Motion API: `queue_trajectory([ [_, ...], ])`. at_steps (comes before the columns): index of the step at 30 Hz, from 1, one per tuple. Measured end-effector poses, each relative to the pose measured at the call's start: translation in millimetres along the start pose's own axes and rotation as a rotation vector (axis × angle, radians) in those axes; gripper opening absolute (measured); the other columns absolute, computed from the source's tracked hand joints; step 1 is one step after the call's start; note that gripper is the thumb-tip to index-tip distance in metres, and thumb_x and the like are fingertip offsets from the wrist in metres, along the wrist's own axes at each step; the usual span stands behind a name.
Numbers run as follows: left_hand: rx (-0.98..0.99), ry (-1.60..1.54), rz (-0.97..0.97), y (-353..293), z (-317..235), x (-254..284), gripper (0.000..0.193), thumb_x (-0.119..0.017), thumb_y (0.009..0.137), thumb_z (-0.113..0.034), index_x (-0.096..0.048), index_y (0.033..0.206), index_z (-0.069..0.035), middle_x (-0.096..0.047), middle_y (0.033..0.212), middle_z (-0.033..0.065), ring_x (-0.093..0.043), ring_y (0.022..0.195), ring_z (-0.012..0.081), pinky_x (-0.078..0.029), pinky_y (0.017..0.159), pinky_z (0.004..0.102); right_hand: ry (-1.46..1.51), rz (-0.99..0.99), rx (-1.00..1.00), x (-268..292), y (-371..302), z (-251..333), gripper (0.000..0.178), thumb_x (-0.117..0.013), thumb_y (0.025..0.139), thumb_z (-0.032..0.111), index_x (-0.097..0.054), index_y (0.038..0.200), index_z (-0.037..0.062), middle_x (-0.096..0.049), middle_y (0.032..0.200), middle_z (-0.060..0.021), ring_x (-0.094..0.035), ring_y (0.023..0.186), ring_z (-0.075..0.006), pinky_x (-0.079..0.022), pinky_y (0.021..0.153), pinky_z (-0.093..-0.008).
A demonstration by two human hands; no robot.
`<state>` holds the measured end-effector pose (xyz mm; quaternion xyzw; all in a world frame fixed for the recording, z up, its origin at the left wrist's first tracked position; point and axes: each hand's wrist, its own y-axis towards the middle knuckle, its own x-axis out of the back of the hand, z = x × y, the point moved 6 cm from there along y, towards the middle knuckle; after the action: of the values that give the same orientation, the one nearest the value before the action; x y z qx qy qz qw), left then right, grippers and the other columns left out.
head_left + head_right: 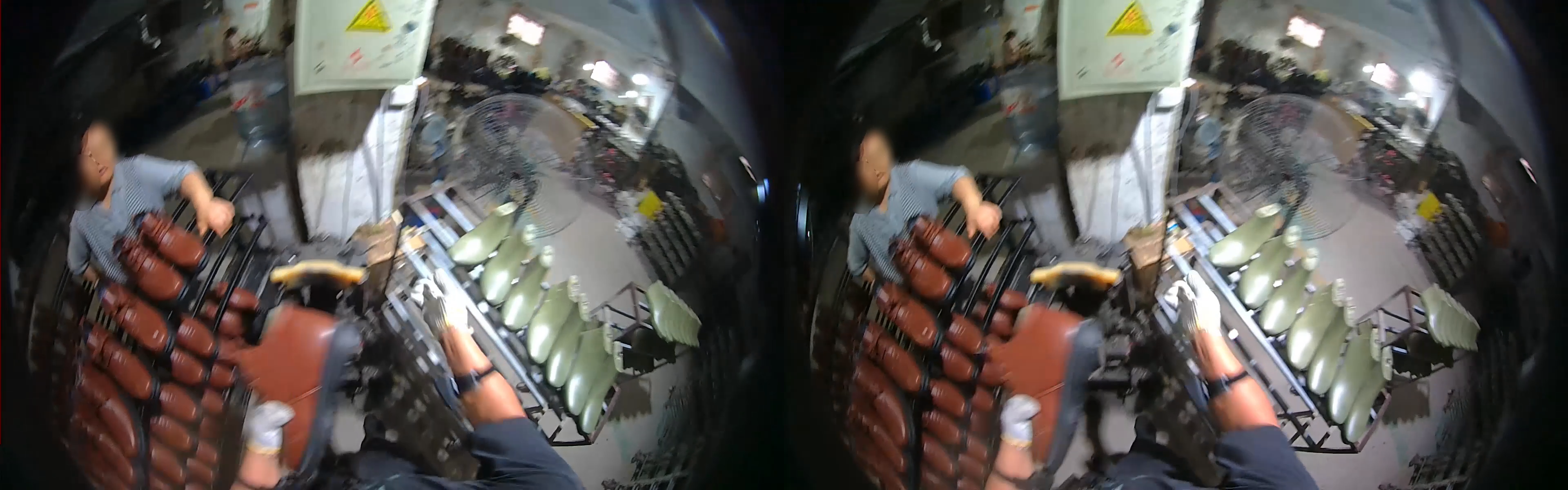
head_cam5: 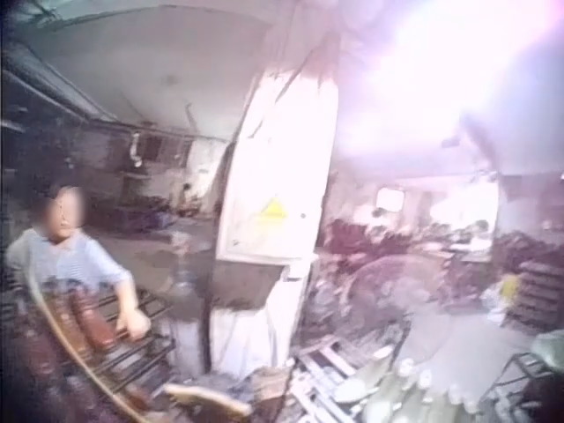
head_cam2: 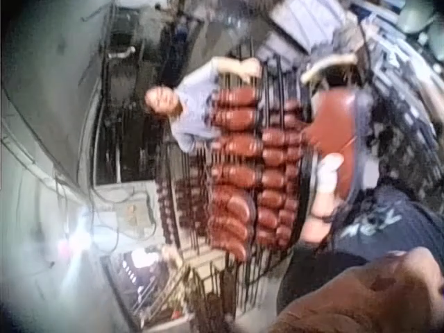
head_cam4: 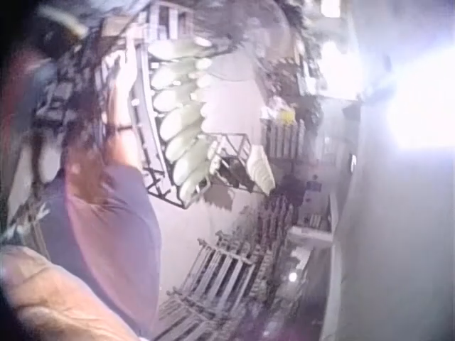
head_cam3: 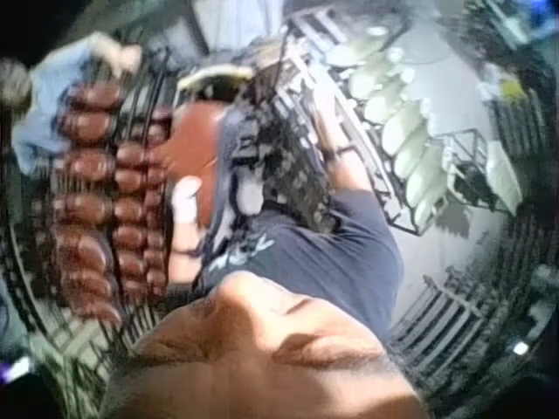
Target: The recorder is performing assembly line tasks in a shoe factory, specifically placing shoe soles onto a heating machine and moving finished shoes.
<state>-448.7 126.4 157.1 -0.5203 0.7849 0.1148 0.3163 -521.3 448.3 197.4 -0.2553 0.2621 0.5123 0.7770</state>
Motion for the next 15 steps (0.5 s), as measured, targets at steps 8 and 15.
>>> queue_trajectory([
  [8,0.355,-0.042,-0.147,-58.3,44.6,-14.9,0.022,-0.058,0.104,-0.011,-0.065,0.123,-0.004,-0.068,0.118,0.0038,-0.065,0.110,0.0177,-0.050,0.105,0.0338,-0.577,-0.014,-0.183,-123.5,-165.6,-14.7,0.098,-0.082,0.068,0.001,-0.036,0.154,-0.0023,-0.063,0.128,-0.0117,-0.062,0.117,-0.0220,-0.053,0.099,-0.0337],
  [15,0.188,0.974,0.133,-93.9,-9.7,15.9,0.021,-0.068,0.099,-0.016,-0.067,0.111,0.001,-0.074,0.110,0.0155,-0.069,0.107,0.0183,-0.056,0.087,0.0365,-1.234,0.022,0.033,-166.7,-137.0,-4.6,0.126,-0.091,0.065,0.022,-0.015,0.161,-0.0079,-0.066,0.128,-0.0195,-0.066,0.114,-0.0235,-0.053,0.099,-0.0333],
])
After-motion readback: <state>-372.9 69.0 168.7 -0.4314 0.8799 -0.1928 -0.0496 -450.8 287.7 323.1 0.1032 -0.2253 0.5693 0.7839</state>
